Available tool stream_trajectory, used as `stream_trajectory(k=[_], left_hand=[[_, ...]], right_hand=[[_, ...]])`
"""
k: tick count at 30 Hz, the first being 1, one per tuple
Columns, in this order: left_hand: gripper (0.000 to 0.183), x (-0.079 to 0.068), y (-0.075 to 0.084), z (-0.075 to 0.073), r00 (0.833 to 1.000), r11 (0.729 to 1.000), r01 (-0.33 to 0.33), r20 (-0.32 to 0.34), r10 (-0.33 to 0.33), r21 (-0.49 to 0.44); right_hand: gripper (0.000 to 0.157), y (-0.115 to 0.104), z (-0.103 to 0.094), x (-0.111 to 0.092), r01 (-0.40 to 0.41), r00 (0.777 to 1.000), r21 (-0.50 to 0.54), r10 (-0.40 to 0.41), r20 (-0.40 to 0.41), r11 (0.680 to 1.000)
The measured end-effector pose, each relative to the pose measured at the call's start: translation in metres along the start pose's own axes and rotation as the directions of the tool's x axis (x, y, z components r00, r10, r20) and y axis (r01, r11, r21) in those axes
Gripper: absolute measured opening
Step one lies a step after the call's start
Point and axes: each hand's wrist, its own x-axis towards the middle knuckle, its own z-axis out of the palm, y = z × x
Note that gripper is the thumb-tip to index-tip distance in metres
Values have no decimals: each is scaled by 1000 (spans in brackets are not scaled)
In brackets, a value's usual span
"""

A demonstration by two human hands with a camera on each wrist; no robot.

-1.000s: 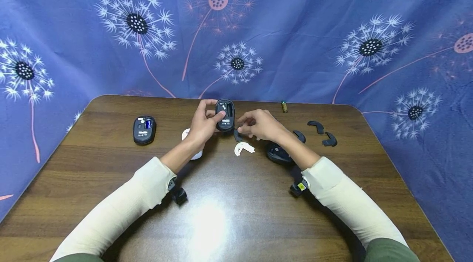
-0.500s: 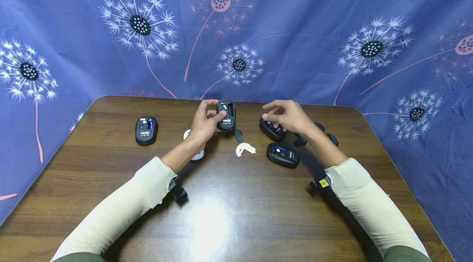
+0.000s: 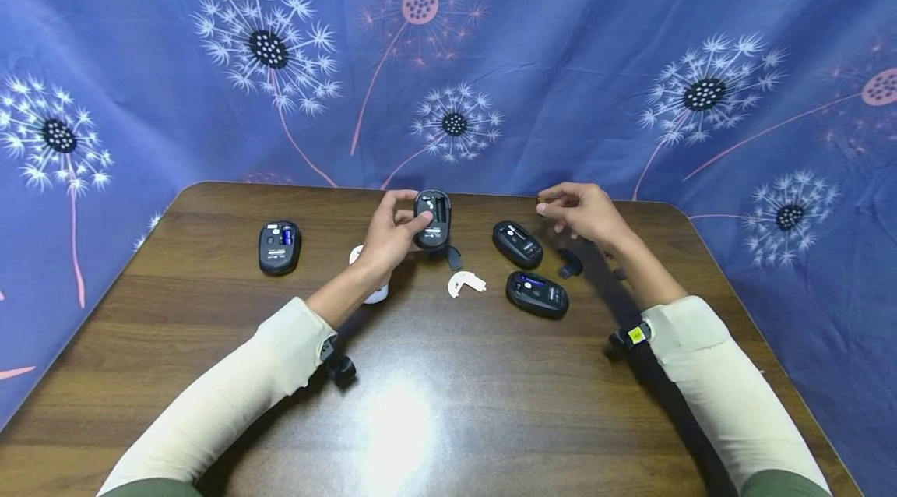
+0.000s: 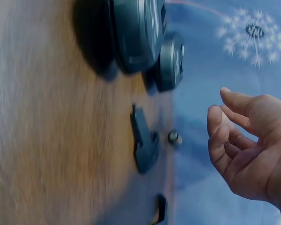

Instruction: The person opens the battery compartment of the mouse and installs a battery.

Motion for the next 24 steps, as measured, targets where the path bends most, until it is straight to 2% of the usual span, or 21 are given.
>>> stream_trajectory(k=[6,13,17,24], left_hand=[[48,-1,0,0,1000,1000,-8,9,8,8],[48,0,1,0,1000,1000,-5,20,4,14],[49,-1,2,1,1000,1000,-9,18,9,9],[48,-4,4,0,1000,1000,-10,17,10,9]], right_hand=[[52,20,-10,7,-57,998,-31,56,-21,998],[57,35,-10,18,-104,995,-56,103,-6,993],[60,42,-5,29,-93,995,-81,95,14,992],[74,47,5,46,-68,997,-120,73,39,990]])
